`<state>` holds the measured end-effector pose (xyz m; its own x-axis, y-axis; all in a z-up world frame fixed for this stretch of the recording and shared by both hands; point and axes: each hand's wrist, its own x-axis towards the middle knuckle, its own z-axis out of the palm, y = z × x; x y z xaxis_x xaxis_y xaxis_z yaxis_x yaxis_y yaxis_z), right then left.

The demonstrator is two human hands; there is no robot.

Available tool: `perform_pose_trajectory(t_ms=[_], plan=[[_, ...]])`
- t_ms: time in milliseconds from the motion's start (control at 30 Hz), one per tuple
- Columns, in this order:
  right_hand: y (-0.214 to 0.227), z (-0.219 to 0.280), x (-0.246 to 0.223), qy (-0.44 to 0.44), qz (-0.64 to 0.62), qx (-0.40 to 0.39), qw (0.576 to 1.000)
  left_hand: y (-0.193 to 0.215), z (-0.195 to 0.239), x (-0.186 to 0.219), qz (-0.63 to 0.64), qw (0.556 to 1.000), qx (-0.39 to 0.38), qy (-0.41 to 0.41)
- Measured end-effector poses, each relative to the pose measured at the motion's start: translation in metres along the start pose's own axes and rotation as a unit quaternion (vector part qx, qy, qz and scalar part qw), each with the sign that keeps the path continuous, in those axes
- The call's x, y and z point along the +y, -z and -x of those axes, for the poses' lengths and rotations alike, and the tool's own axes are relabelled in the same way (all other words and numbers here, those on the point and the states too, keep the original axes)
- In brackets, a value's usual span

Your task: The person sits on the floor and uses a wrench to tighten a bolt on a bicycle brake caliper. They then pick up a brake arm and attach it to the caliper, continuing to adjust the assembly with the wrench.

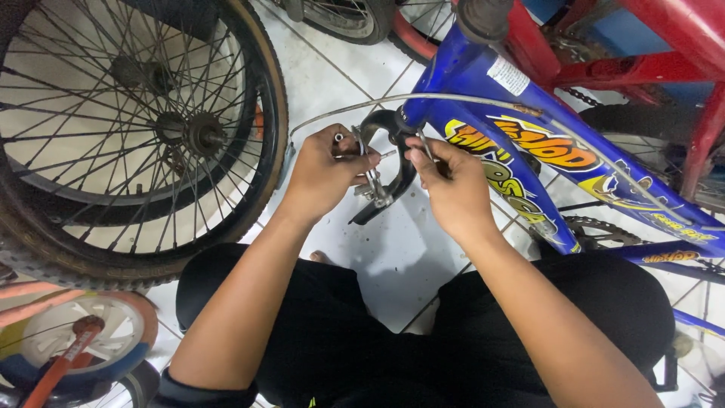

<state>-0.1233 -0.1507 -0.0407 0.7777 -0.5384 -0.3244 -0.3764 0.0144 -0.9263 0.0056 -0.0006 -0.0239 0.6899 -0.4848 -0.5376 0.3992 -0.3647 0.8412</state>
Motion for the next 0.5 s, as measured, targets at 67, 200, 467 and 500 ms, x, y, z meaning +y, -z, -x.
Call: perform_pose_trajectory(t_ms=[67, 200, 467, 500], plan=[[-0.001, 0.004, 0.005, -0.019, 0.005, 0.008, 1.0, -0.003, -0.005, -0.003, 0.001, 1.0, 0.009, 0.003], [0.002, 0.01, 0.016, -0.063, 0.021, 0.045, 0.997, -0.011, -0.011, -0.006, -0.025, 0.999, 0.032, 0.01], [0.006, 0.003, 0.042, -0.095, 0.022, 0.072, 0.993, -0.018, -0.014, 0.009, -0.084, 0.994, 0.065, 0.007], [0.005, 0.0, 0.044, -0.09, 0.016, 0.072, 0.993, -0.019, -0.012, 0.013, -0.093, 0.993, 0.07, 0.002]])
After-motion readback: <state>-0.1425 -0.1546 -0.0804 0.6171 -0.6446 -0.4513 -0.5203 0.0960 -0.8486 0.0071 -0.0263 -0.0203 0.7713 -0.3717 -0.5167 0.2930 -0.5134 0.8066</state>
